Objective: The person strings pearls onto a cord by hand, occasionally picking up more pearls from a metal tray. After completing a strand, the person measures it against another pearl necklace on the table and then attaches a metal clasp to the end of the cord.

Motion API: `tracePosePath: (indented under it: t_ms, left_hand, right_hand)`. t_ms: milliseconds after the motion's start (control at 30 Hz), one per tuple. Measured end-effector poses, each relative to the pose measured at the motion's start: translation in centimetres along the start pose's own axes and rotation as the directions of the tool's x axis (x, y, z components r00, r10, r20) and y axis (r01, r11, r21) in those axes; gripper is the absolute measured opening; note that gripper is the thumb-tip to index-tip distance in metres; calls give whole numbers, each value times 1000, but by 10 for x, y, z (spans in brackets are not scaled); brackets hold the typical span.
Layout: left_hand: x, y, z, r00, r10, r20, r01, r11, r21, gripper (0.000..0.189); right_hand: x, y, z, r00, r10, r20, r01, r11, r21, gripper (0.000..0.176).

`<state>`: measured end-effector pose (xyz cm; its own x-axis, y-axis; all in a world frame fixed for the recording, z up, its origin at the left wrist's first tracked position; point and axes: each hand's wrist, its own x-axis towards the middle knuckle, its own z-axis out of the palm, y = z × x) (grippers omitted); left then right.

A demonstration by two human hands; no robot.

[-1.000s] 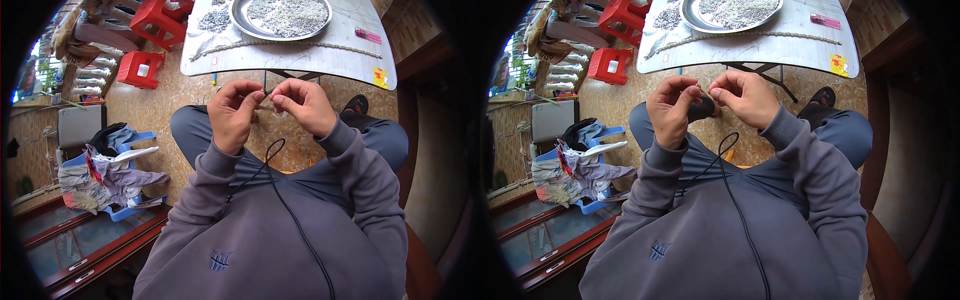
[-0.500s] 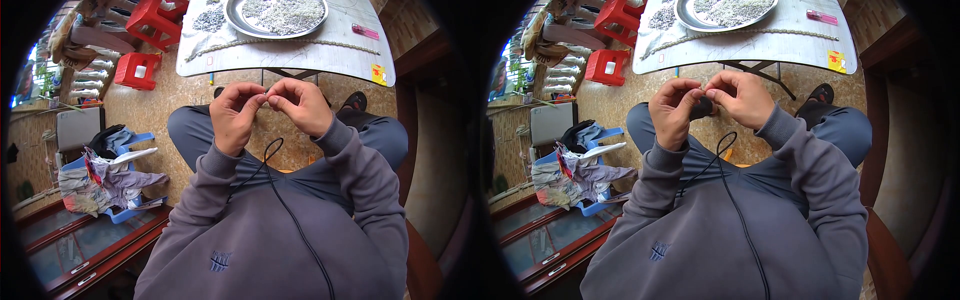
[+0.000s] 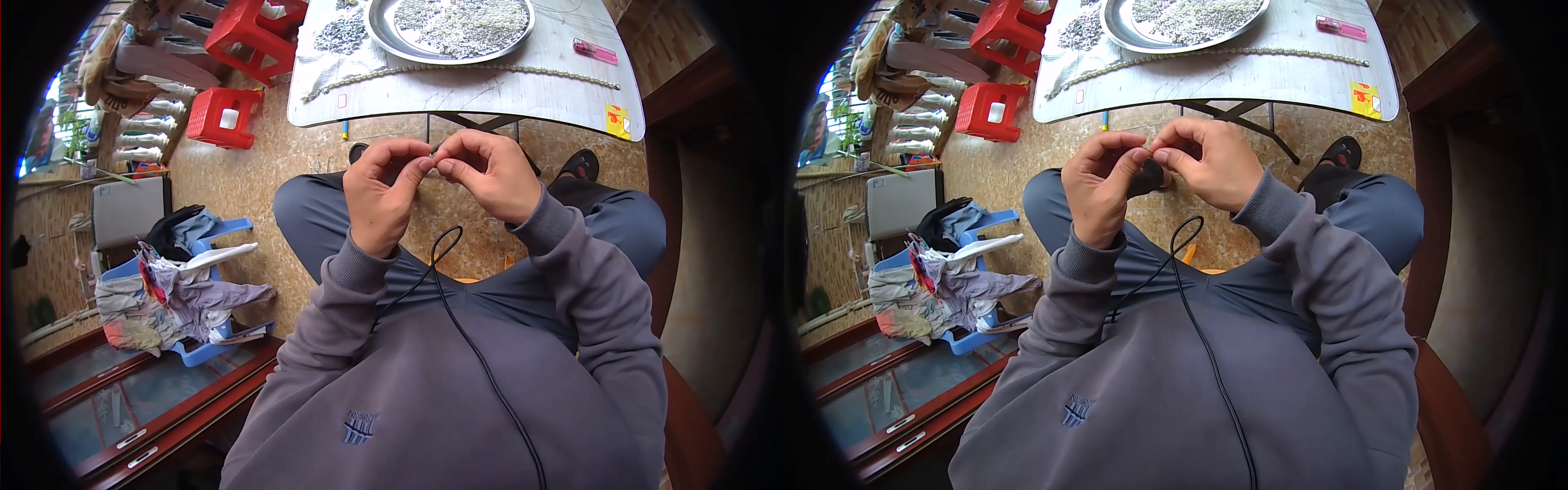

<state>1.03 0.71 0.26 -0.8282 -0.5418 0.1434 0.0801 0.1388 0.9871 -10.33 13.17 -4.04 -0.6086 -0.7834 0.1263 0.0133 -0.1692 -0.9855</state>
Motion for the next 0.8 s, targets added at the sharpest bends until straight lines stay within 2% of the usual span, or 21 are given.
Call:
tracePosePath:
  t_ms: [167, 333, 467, 500, 633, 667, 800]
  left_hand:
    - [-2, -1, 0, 1000, -27, -1, 27, 999, 26, 17]
    - [1, 2, -3, 995, -84, 52, 81, 995, 60, 15]
    - [8, -1, -6, 989, 70, 129, -106, 947, 303, 11]
    - [12, 1, -5, 988, 84, 128, -119, 946, 303, 11]
    - [25, 9, -2, 931, 273, 243, -361, 786, 502, 9]
    - [28, 11, -1, 929, 282, 241, -368, 783, 502, 9]
    - [42, 18, 2, 926, 239, 294, -352, 828, 437, 9]
  right_hand:
    - [0, -3, -1, 999, 51, 11, -50, 998, -30, 9]
    - [1, 0, -2, 998, 68, 0, -68, 996, 51, 10]
    - [-3, -2, 0, 989, 149, -5, -148, 984, 101, 8]
    - [-2, -3, 0, 991, 135, -3, -135, 986, 96, 8]
    - [0, -3, 5, 987, -106, -120, 109, 994, 17, 7]
    - [1, -6, 4, 986, -115, -117, 118, 993, 14, 7]
    - [2, -21, -5, 983, -102, -150, 67, 973, -222, 7]
